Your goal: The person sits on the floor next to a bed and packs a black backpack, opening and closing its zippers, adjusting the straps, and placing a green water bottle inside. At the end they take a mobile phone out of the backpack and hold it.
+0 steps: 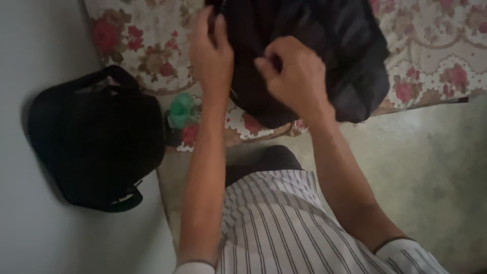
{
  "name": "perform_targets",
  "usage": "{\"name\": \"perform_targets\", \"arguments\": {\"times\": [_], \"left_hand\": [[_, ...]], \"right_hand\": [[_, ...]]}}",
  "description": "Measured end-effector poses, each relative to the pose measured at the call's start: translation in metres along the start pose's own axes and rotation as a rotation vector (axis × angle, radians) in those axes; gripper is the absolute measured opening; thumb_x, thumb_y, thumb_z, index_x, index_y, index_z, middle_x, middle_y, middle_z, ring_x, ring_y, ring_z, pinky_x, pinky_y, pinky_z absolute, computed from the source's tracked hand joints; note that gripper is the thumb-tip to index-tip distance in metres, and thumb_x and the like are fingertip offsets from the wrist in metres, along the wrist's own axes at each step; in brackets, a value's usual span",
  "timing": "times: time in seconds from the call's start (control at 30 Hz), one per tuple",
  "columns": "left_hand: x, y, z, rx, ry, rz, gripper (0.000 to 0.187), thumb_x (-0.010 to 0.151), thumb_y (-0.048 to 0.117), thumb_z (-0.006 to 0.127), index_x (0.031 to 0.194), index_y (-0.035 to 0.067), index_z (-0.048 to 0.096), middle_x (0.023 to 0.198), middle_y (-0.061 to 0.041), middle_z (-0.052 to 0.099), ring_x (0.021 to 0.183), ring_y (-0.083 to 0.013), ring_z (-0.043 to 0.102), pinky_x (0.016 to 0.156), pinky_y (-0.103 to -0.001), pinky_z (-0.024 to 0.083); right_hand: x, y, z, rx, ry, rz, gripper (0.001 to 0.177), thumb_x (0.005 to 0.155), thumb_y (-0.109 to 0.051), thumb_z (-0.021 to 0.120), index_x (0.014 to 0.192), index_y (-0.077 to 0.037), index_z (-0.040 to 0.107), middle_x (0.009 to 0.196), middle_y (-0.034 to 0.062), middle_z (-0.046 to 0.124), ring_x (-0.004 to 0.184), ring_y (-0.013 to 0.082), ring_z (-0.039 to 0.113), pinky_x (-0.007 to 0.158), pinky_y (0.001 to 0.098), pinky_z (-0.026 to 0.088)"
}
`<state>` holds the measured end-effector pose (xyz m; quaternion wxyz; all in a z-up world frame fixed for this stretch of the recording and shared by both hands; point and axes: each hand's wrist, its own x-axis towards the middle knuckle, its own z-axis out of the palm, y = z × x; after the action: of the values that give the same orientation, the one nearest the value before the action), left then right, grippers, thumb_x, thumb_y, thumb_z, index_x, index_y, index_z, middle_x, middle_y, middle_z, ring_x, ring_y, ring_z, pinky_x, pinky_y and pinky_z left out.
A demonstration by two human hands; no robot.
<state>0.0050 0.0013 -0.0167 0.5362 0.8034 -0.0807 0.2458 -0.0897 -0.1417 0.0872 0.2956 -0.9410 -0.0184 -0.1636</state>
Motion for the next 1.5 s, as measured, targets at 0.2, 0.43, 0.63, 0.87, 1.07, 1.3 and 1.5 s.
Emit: {"name": "perform_targets", "arguments": {"times": [0.2,0.43,0.63,0.87,1.07,1.3,1.5], "left_hand": [[-0.018,0.028,-0.013,0.064,-0.193,-0.17,0.041,0.112,0.033,0.053,0.135,0.002,0.064,0.135,-0.019,0.07,0.127,-0.0368,0.066,0.108,-0.042,0.052],[-0.044,0.088,-0.006,0.085,-0.341,-0.117,0.071,0.106,0.041,0.062,0.155,-0.006,0.044,0.162,-0.035,0.029,0.154,-0.054,0.024,0.125,-0.058,0.027],[-0.071,0.12,0.019,0.349,-0.411,0.163,0.057,0.105,0.042,0.06,0.153,0.01,0.056,0.168,-0.022,0.033,0.16,-0.0448,0.023,0.13,-0.069,0.013],[-0.085,0.14,0.024,0.17,-0.732,0.394,0.083,0.085,0.063,0.078,0.145,0.009,0.058,0.161,-0.018,0.041,0.154,-0.0374,0.029,0.125,-0.071,0.011],[-0.076,0.122,0.005,0.202,-0.772,0.414,0.066,0.08,0.031,0.089,0.138,0.013,0.063,0.164,-0.013,0.042,0.158,-0.0336,0.03,0.132,-0.068,0.013],[-0.084,0.109,-0.03,0.143,-0.695,0.279,0.041,0.077,0.004,0.079,0.114,0.012,0.063,0.156,-0.006,0.053,0.157,-0.0337,0.039,0.135,-0.068,0.017],[-0.079,0.129,-0.058,0.215,-0.802,0.158,0.032,0.074,0.005,0.079,0.095,0.012,0.056,0.156,-0.006,0.054,0.157,-0.0335,0.042,0.134,-0.066,0.023]], "right_hand": [[-0.005,-0.016,-0.017,0.062,-0.058,-0.078,0.018,0.096,-0.019,0.081,0.1,-0.004,0.073,0.106,0.0096,0.07,0.083,0.031,0.07,0.068,0.0397,0.055],[-0.024,0.02,-0.067,-0.097,0.112,0.202,0.017,0.097,-0.019,0.082,0.109,-0.008,0.076,0.116,0.0084,0.069,0.093,0.0267,0.073,0.078,0.037,0.058],[-0.043,0.093,-0.082,-0.188,0.238,0.199,0.048,0.089,-0.025,0.092,0.126,-0.002,0.07,0.128,0.0206,0.062,0.119,0.0376,0.061,0.098,0.0444,0.053],[-0.057,0.174,-0.104,-0.092,0.126,0.47,0.036,0.101,-0.03,0.078,0.119,0.001,0.072,0.103,0.0206,0.074,0.092,0.0366,0.072,0.081,0.0452,0.052],[-0.065,0.159,-0.094,-0.139,0.057,0.472,0.022,0.101,-0.024,0.074,0.101,-0.002,0.075,0.082,0.0207,0.071,0.077,0.0389,0.07,0.07,0.05,0.05],[-0.089,0.105,-0.092,-0.073,-0.015,0.295,0.024,0.091,-0.014,0.075,0.073,-0.002,0.063,0.07,0.0173,0.064,0.065,0.0383,0.063,0.076,0.0505,0.052],[-0.096,0.073,-0.099,0.078,-0.034,0.1,0.019,0.087,-0.009,0.073,0.072,-0.004,0.063,0.073,0.0129,0.065,0.064,0.0313,0.065,0.06,0.0428,0.051]]}}
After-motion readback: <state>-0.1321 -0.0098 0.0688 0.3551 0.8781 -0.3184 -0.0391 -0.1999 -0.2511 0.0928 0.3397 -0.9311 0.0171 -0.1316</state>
